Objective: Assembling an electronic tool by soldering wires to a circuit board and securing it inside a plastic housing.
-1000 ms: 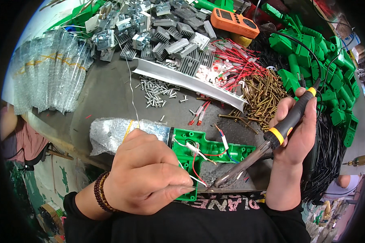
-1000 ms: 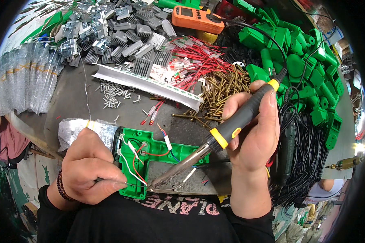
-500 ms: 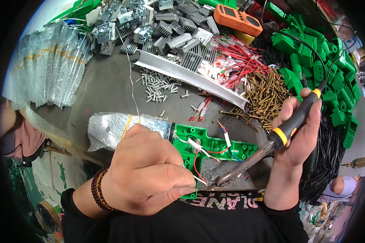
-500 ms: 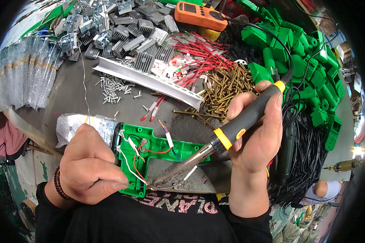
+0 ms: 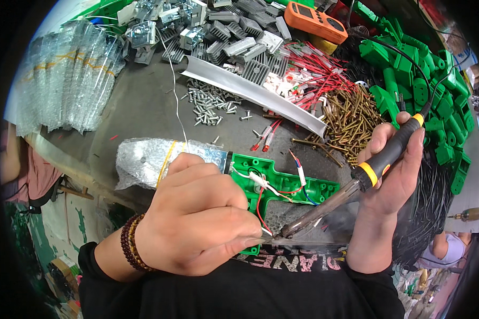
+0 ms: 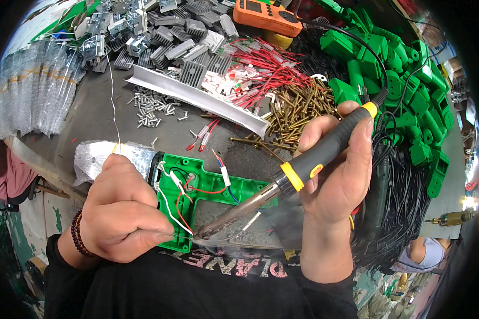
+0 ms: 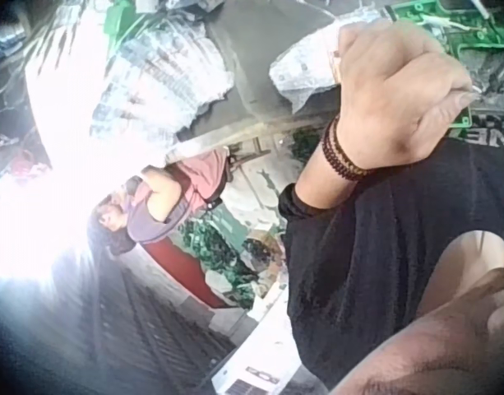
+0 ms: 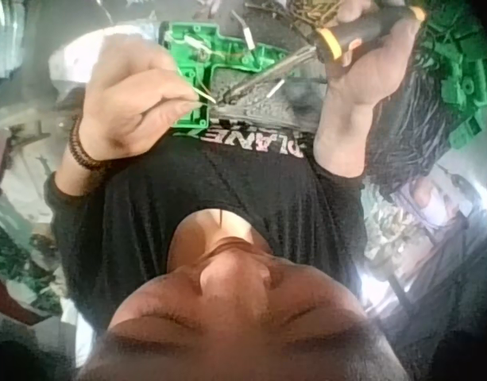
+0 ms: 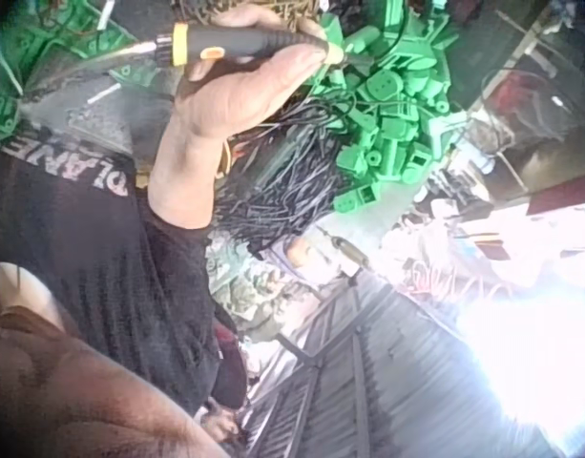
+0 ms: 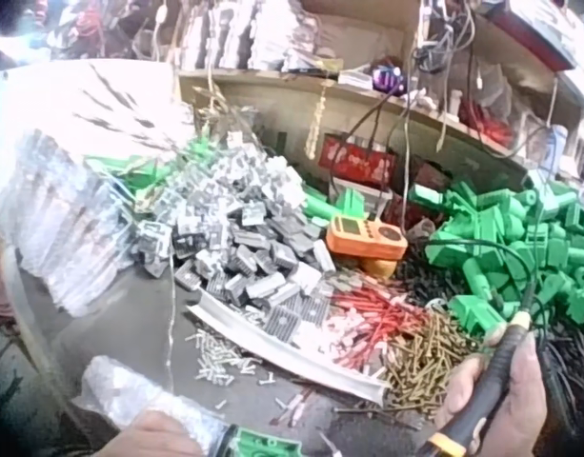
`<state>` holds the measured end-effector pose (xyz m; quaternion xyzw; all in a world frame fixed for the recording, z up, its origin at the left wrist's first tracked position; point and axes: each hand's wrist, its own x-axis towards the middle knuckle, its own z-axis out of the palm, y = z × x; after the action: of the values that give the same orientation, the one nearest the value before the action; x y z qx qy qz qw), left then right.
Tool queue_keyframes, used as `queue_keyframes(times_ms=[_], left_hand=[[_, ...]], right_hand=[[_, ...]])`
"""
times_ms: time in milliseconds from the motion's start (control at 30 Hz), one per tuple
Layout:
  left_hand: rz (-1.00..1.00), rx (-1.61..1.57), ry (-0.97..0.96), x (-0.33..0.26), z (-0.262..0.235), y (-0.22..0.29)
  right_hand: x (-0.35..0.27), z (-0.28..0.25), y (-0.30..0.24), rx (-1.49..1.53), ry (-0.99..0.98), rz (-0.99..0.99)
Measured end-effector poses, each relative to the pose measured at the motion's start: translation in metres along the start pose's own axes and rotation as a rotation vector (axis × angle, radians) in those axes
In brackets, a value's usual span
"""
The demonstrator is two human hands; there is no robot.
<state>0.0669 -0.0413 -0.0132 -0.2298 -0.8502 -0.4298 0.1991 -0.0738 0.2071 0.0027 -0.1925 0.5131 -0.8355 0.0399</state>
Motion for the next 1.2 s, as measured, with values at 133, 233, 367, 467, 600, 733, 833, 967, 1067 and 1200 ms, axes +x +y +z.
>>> queue_keyframes(times_ms=[133,233,367,467,600,733,833,967,1067,1200], left_hand=[[0.014,-0.006,0.002,0.0008,0.0013,-0.0002],[0.013,-0.008,-0.025,0.0034,-0.0012,0.0026],[0.011,-0.008,-0.038,0.0041,-0.0021,0.0026],[0.013,-0.022,-0.049,0.0041,-0.0009,0.002],[0.009,-0.032,-0.051,0.0021,-0.0003,-0.0009],[0.019,-0.039,-0.05,0.0018,-0.0006,-0.001],[0.031,-0.055,-0.055,0.0037,-0.0015,-0.0004],[0.045,-0.089,-0.05,0.0045,0.0001,-0.0011],[0.047,-0.097,-0.036,0.0039,0.0024,-0.0022],[0.044,-0.094,-0.034,0.0039,0.0019,-0.0022]], right_hand=[[-0.0003,-0.0001,0.0003,0.011,-0.01,-0.005],[0.0002,-0.0009,0.0008,0.023,-0.008,-0.003],[-0.0011,0.001,0.0007,0.017,0.015,0.012],[-0.0014,0.0,-0.0003,-0.009,-0.001,0.006],[-0.0002,-0.0002,-0.0013,0.006,0.003,-0.003],[-0.0012,0.0003,-0.001,-0.005,0.013,-0.015],[-0.0015,0.0022,-0.0008,-0.03,0.047,-0.017],[-0.0015,0.0024,-0.0005,-0.037,0.038,-0.023],[-0.0011,0.0026,-0.0002,-0.023,0.056,-0.022],[-0.0006,0.0013,-0.0002,-0.001,0.016,-0.026]])
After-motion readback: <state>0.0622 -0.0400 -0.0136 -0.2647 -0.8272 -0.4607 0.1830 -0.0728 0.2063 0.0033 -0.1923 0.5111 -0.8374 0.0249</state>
